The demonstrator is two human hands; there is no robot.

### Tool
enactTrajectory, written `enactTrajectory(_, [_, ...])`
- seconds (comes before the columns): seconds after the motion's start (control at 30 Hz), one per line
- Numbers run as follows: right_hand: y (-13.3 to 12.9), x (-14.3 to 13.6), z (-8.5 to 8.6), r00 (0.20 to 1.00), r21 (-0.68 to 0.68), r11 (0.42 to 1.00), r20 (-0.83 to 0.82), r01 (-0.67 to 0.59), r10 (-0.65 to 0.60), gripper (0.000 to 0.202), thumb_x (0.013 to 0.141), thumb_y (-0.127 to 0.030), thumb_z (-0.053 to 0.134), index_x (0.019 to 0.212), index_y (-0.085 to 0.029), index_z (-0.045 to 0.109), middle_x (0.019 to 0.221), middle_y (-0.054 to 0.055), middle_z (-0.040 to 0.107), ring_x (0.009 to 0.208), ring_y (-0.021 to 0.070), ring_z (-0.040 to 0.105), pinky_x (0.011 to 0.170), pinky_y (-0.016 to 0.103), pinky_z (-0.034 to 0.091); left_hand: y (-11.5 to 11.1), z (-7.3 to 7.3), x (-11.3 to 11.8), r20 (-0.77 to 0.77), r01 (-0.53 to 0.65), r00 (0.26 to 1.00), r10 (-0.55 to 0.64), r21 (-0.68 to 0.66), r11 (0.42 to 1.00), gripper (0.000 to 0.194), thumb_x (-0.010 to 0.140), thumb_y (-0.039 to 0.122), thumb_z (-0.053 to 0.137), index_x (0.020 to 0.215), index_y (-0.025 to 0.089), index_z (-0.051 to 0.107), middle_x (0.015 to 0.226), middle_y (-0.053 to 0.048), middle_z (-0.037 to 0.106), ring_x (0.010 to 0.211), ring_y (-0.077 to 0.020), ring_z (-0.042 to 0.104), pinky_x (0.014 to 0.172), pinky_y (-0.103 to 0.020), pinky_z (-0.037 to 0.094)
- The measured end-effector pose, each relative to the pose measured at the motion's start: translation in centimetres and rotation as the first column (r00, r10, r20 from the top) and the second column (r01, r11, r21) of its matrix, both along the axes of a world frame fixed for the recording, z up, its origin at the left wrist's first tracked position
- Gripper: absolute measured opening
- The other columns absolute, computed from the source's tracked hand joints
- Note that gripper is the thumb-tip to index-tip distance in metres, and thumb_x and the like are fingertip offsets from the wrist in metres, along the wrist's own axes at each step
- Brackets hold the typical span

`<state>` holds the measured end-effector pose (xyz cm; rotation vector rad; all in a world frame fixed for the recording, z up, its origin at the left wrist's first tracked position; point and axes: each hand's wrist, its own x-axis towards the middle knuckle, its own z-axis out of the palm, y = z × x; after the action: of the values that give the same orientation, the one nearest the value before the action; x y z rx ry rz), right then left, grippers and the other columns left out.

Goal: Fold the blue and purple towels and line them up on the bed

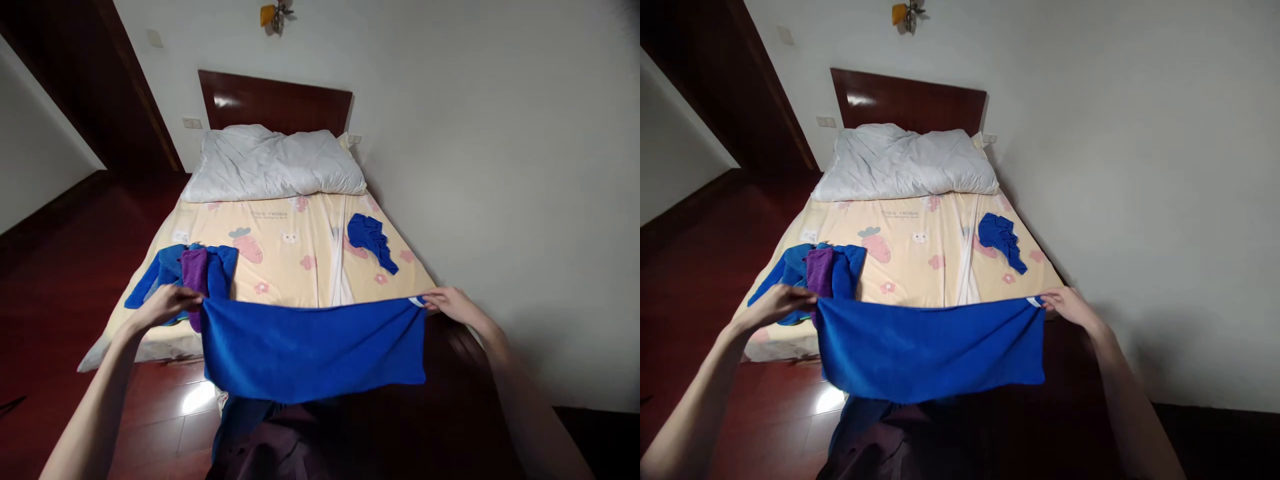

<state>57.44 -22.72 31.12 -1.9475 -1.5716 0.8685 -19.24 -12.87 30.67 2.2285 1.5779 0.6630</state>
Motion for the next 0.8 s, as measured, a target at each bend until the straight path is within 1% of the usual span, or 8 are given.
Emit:
enactTrajectory(0.03, [2.4,0.3,0.0,0.999,0.021,1.000,0.034,0.009,-0.010,0.028,0.081,-0.042,0.069,0.087,-0.017,0.081,0.083,0.011,0.081,0.078,0.0294,0.080,0.075,0.041,0.067,2.1,0.7,1.0,0.005,0.124,0.992,-0.125,-0.146,0.981,0.066,0.083,0.073,0.065,0.091,0.010,0.080,0.077,-0.006,0.078,0.074,-0.0207,0.072,0.063,-0.026,0.057])
enactTrajectory(0.13, [9.3,1.3,1.1,0.982,0.153,0.987,0.176,0.047,-0.074,0.023,0.086,-0.030,0.065,0.093,-0.014,0.080,0.077,0.010,0.080,0.079,0.0277,0.079,0.079,0.040,0.065,7.9,4.0,3.7,0.026,-0.020,0.999,0.024,-0.145,0.989,0.049,0.089,0.050,0.069,0.102,0.003,0.078,0.079,-0.005,0.079,0.075,-0.0172,0.073,0.070,-0.024,0.056])
enactTrajectory(0.2, [13.0,1.8,2.4,0.958,0.316,0.944,0.230,0.090,-0.169,0.023,0.088,-0.025,0.063,0.099,-0.012,0.079,0.083,0.012,0.080,0.084,0.0271,0.079,0.085,0.039,0.064,10.6,6.6,5.1,0.069,-0.131,0.989,0.135,-0.051,0.990,0.047,0.094,0.042,0.063,0.109,-0.001,0.076,0.083,-0.004,0.079,0.079,-0.0145,0.073,0.074,-0.023,0.054])
enactTrajectory(0.3, [16.3,2.0,3.9,0.932,0.582,0.806,0.224,0.108,-0.287,0.027,0.092,-0.026,0.060,0.106,-0.010,0.078,0.099,0.015,0.080,0.095,0.0265,0.078,0.093,0.037,0.061,12.1,9.8,6.7,0.157,-0.231,0.967,0.202,0.196,0.953,0.059,0.097,0.043,0.049,0.112,-0.009,0.071,0.095,-0.008,0.078,0.089,-0.0137,0.072,0.081,-0.024,0.051])
enactTrajectory(0.4, [17.0,1.3,3.6,0.910,0.737,0.663,0.179,0.127,-0.374,0.034,0.096,-0.030,0.054,0.115,-0.012,0.075,0.116,0.015,0.077,0.104,0.0260,0.075,0.098,0.038,0.059,11.3,10.6,7.6,0.183,-0.247,0.966,0.183,0.439,0.864,0.065,0.098,0.045,0.043,0.109,-0.012,0.070,0.107,-0.008,0.076,0.096,-0.0124,0.069,0.082,-0.021,0.048])
enactTrajectory(0.47, [16.7,0.5,2.1,0.899,0.777,0.615,0.165,0.134,-0.405,0.038,0.098,-0.032,0.051,0.120,-0.013,0.074,0.122,0.015,0.075,0.109,0.0266,0.073,0.102,0.041,0.057,10.4,9.5,7.9,0.183,-0.238,0.969,0.165,0.528,0.815,0.061,0.099,0.044,0.042,0.110,-0.008,0.072,0.113,-0.006,0.075,0.100,-0.0115,0.068,0.084,-0.021,0.047])
enactTrajectory(0.53, [16.3,-0.2,-0.4,0.903,0.770,0.625,0.171,0.126,-0.394,0.040,0.098,-0.033,0.049,0.122,-0.013,0.073,0.125,0.016,0.074,0.113,0.0274,0.072,0.106,0.042,0.055,9.5,7.1,7.8,0.191,-0.241,0.968,0.162,0.542,0.805,0.055,0.101,0.042,0.045,0.111,-0.003,0.074,0.116,-0.005,0.075,0.103,-0.0115,0.068,0.089,-0.022,0.048])
enactTrajectory(0.8, [15.5,-2.5,-13.5,0.959,0.484,0.861,0.134,0.158,-0.251,0.040,0.092,-0.028,0.050,0.116,-0.010,0.076,0.124,0.017,0.075,0.116,0.0277,0.071,0.112,0.045,0.051,7.4,-8.3,5.6,0.043,-0.108,0.994,0.101,0.217,0.970,0.034,0.098,0.029,0.048,0.099,0.015,0.080,0.114,-0.009,0.077,0.106,-0.0208,0.072,0.099,-0.035,0.057])
